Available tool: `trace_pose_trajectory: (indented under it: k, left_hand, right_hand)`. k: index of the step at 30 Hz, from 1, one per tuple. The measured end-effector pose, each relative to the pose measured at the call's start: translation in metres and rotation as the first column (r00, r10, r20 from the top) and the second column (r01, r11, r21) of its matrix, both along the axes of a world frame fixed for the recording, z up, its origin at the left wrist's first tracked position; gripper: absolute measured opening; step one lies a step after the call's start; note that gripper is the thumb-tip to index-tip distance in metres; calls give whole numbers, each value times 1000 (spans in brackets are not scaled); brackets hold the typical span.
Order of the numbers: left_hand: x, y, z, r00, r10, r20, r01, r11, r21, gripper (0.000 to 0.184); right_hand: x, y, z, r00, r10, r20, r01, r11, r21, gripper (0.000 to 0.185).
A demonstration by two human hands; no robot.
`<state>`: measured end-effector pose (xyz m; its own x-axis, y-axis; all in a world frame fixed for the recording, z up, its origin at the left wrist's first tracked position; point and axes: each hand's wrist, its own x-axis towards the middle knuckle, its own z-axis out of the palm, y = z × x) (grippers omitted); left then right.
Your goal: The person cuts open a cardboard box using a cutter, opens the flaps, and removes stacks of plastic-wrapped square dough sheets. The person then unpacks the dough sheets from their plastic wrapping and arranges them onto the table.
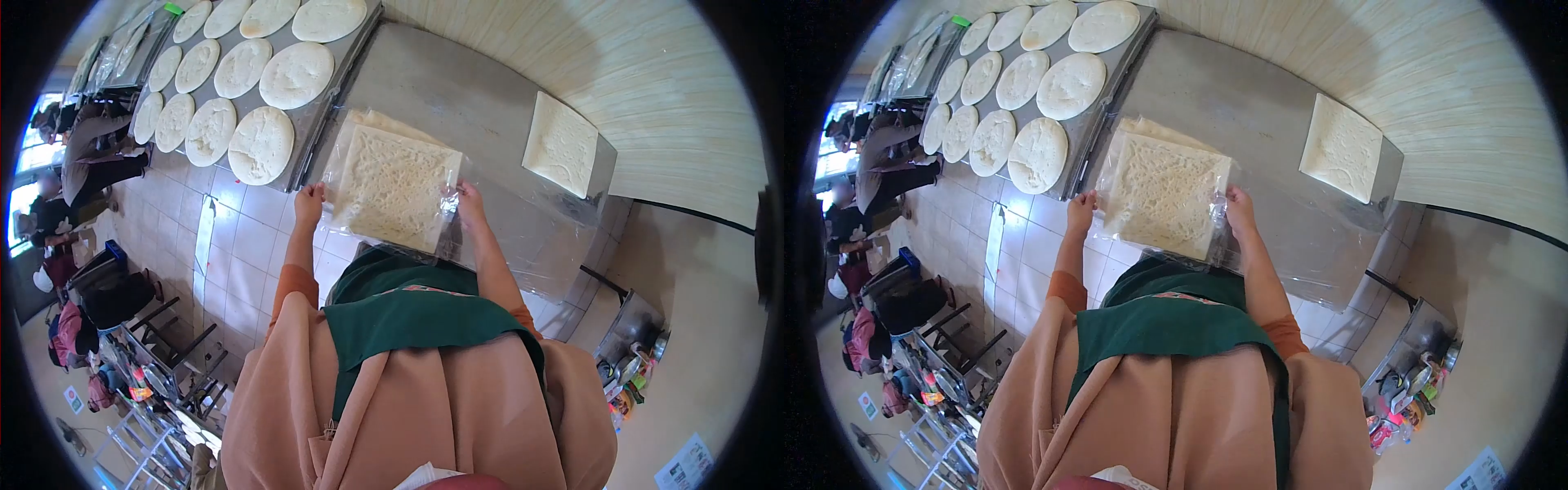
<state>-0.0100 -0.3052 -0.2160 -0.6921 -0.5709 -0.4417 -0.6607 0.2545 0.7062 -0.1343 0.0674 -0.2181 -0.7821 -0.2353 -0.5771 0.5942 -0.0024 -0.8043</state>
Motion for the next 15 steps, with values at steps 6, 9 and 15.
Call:
trace_pose_trajectory:
  k: [6,9,15]
  left_hand:
    - [-29,50,55,965,-263,3,220,799,-560,30]
    - [-44,59,62,788,-604,-122,421,673,-608,50]
    - [-54,50,17,740,-616,-270,519,778,-354,69]
  right_hand:
    - [-3,-11,30,985,-52,163,45,998,42,28]
    - [2,-20,1,996,-66,67,61,996,71,33]
    - [17,-5,24,991,-130,17,129,991,26,39]
